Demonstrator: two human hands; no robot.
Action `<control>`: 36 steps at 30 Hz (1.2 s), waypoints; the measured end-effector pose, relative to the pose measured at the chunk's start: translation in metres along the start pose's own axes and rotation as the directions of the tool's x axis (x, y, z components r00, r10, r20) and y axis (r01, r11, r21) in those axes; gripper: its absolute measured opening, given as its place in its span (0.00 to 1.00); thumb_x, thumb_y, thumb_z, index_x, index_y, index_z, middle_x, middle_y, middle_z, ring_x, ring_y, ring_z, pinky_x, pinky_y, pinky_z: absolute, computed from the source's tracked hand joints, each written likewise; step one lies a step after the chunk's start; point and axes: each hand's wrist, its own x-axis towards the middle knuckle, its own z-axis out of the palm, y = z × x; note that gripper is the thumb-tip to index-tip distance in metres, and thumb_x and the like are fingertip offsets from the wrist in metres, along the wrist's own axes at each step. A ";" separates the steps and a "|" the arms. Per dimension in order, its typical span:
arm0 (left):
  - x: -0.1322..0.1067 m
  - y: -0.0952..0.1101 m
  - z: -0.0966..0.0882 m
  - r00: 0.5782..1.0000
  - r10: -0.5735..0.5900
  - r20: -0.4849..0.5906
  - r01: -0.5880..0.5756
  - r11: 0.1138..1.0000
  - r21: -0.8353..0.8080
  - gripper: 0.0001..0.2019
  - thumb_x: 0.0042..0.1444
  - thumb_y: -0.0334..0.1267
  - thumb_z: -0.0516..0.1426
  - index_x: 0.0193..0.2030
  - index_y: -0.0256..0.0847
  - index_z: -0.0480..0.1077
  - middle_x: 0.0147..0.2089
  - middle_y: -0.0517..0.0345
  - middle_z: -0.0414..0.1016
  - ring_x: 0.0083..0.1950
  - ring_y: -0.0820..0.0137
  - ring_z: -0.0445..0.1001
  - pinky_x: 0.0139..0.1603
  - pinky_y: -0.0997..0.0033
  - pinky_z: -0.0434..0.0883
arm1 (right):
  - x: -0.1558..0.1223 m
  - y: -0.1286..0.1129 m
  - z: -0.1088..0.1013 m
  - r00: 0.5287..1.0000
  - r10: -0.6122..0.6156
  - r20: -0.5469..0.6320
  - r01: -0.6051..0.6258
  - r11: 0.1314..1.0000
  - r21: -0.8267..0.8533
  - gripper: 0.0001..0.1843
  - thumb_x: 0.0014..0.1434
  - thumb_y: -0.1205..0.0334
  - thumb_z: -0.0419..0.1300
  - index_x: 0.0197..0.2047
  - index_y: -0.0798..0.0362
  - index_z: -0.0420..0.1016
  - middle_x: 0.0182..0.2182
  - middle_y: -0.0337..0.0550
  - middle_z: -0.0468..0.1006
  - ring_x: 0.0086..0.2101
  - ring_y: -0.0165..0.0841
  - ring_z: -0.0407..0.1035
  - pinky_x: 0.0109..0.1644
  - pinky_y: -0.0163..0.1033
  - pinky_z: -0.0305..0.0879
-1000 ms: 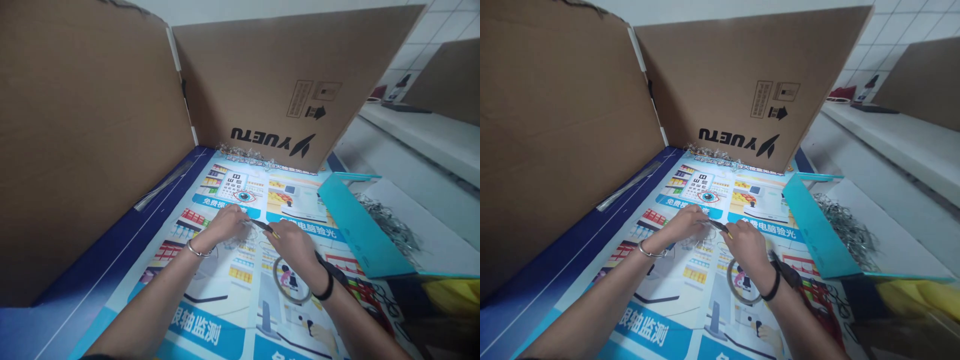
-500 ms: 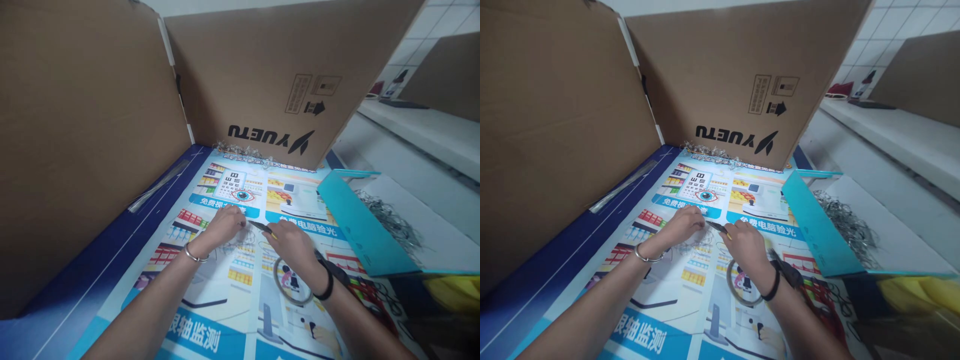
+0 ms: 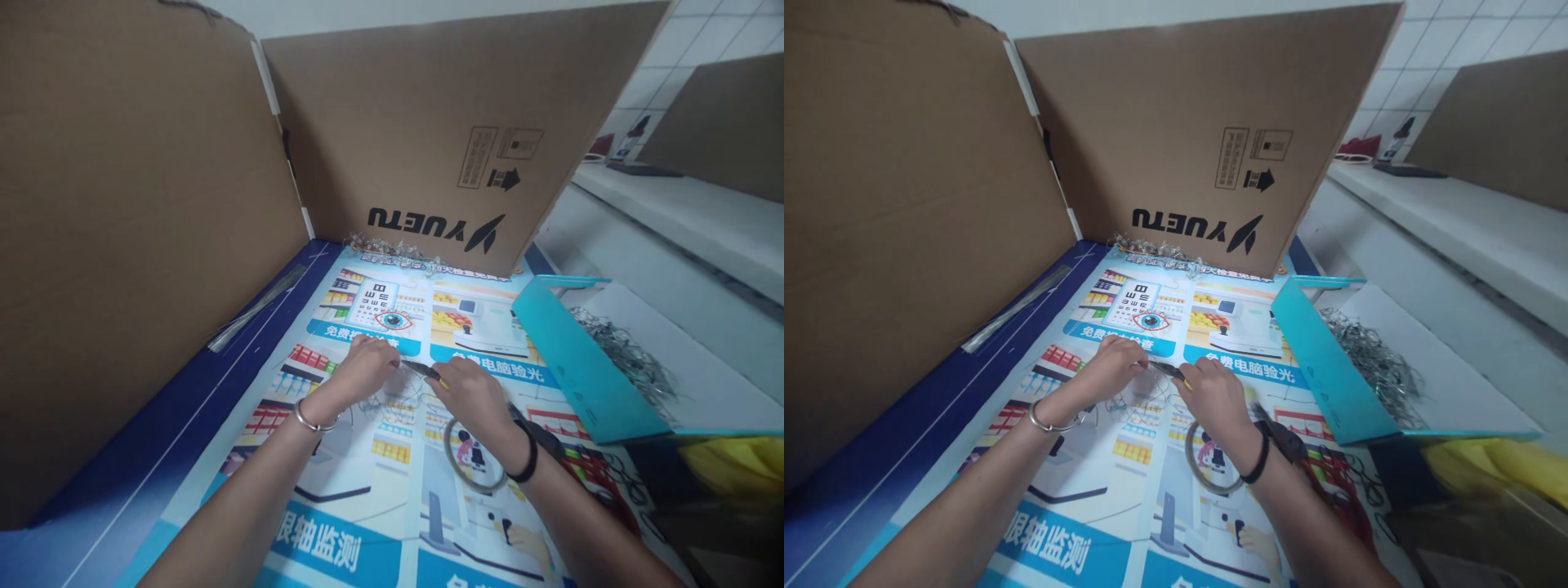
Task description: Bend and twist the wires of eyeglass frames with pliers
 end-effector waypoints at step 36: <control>0.002 -0.001 -0.009 0.984 -0.086 0.154 0.154 0.844 -0.514 0.09 0.52 0.34 0.52 0.26 0.38 0.71 0.30 0.60 0.72 0.35 0.71 0.69 0.38 0.75 0.64 | 0.001 0.008 0.019 0.999 0.036 -0.039 -0.023 0.955 0.295 0.11 0.59 0.53 0.56 0.38 0.50 0.75 0.29 0.41 0.73 0.34 0.33 0.67 0.36 0.35 0.59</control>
